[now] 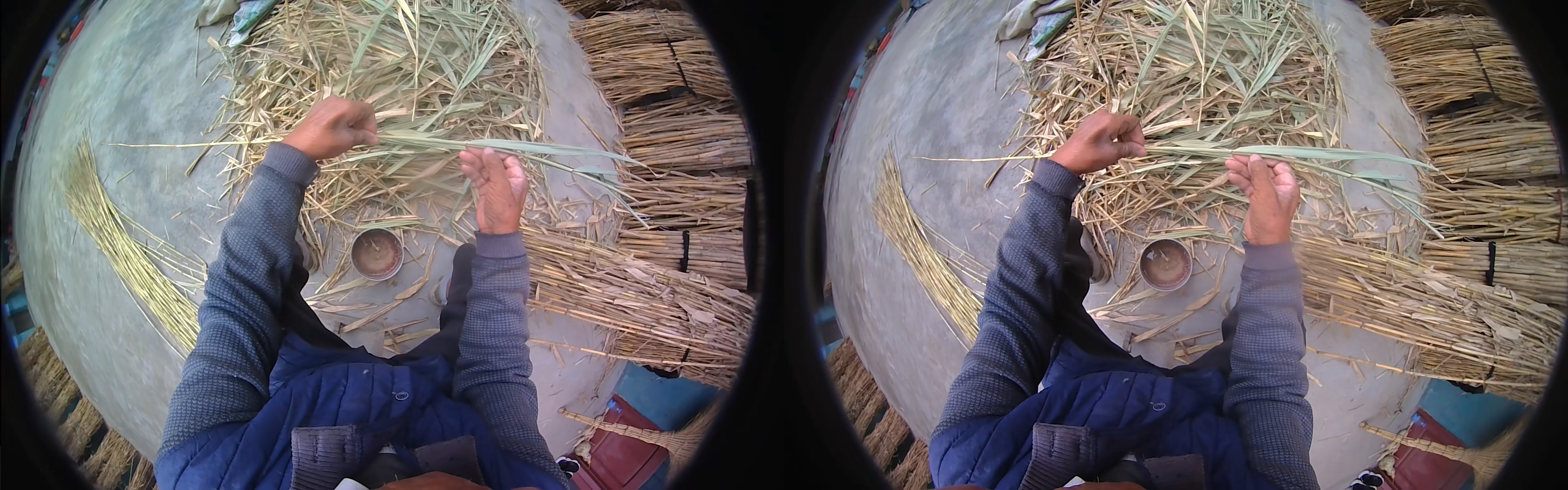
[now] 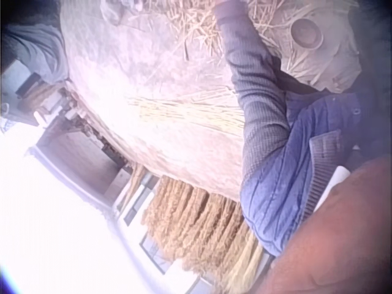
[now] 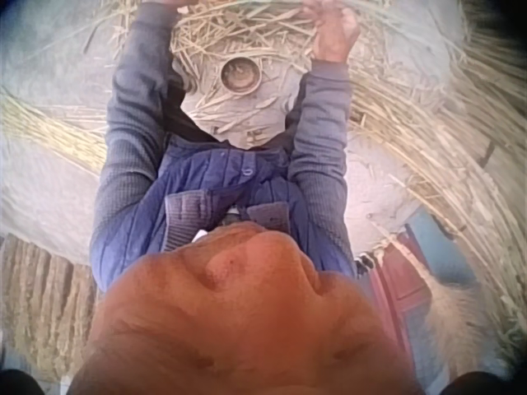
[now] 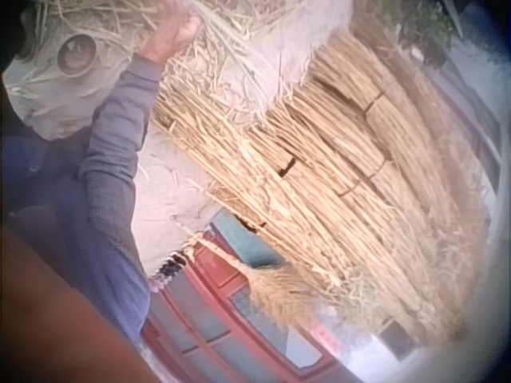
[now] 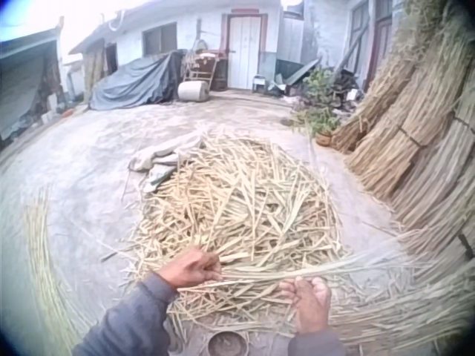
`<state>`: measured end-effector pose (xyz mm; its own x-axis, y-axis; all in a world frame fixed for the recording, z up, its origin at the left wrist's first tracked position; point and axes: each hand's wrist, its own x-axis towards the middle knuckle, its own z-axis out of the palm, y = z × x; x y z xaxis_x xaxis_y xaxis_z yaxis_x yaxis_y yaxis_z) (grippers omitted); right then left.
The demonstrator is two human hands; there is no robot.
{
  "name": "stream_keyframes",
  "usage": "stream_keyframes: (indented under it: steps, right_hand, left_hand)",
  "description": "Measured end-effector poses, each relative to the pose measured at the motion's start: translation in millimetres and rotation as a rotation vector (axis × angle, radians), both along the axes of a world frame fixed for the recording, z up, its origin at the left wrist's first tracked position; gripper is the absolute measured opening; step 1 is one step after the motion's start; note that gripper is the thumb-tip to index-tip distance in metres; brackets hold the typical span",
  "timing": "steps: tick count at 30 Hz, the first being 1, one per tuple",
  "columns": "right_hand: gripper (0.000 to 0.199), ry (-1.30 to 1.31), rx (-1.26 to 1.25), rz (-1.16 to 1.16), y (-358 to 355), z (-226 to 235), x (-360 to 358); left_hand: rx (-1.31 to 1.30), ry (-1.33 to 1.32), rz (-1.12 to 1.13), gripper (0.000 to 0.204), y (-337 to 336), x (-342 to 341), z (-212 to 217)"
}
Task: The person sits on the floor and repeatedly strips outer layers from dried plant stalks by hand. The stripped stalks are placed into a bundle to the right, while the removed layers accumulate in a pile in front.
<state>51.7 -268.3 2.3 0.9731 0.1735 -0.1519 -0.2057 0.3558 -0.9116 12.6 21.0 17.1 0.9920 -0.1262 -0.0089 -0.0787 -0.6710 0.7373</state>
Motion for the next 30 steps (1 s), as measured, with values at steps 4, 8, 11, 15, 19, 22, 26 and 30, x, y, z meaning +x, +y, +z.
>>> stream_keyframes:
  steps: [4,8,11,15,19,22,26,30]
  right_hand:
    - [0.021,-0.009,-0.017,0.015,5.5,1.6,-3.0]
    - [0.017,-0.017,-0.052,0.01,14.3,1.9,-8.5]
    - [0.016,-0.073,-0.064,0.037,14.5,4.4,-10.6]
    - [0.014,-0.134,-0.064,0.055,12.4,2.7,-10.9]
    - [0.012,-0.061,0.005,-0.025,6.2,-5.1,-6.6]
    - [0.012,-0.044,-0.007,-0.045,1.7,-9.4,-5.2]
    - [0.012,-0.043,0.002,-0.058,2.1,-8.5,-3.7]
    - [0.017,-0.042,0.03,-0.05,10.6,-6.6,-5.9]
  left_hand:
    - [-0.255,-0.048,-0.009,0.024,-31.1,4.2,-5.2]
    - [-0.332,-0.104,0.061,0.024,-66.4,6.5,-16.9]
    - [-0.461,-0.004,0.128,0.023,-73.9,5.4,-15.0]
    - [-0.722,0.066,0.265,0.016,-60.0,8.0,2.0]
    - [-0.796,-0.149,0.497,0.016,-8.1,15.1,13.8]
    - [-0.788,-0.301,0.576,0.014,31.2,12.6,4.4]
    - [0.101,-0.291,0.595,0.021,52.7,7.2,-4.6]
    - [0.462,-0.616,0.385,0.029,11.5,11.3,-1.0]
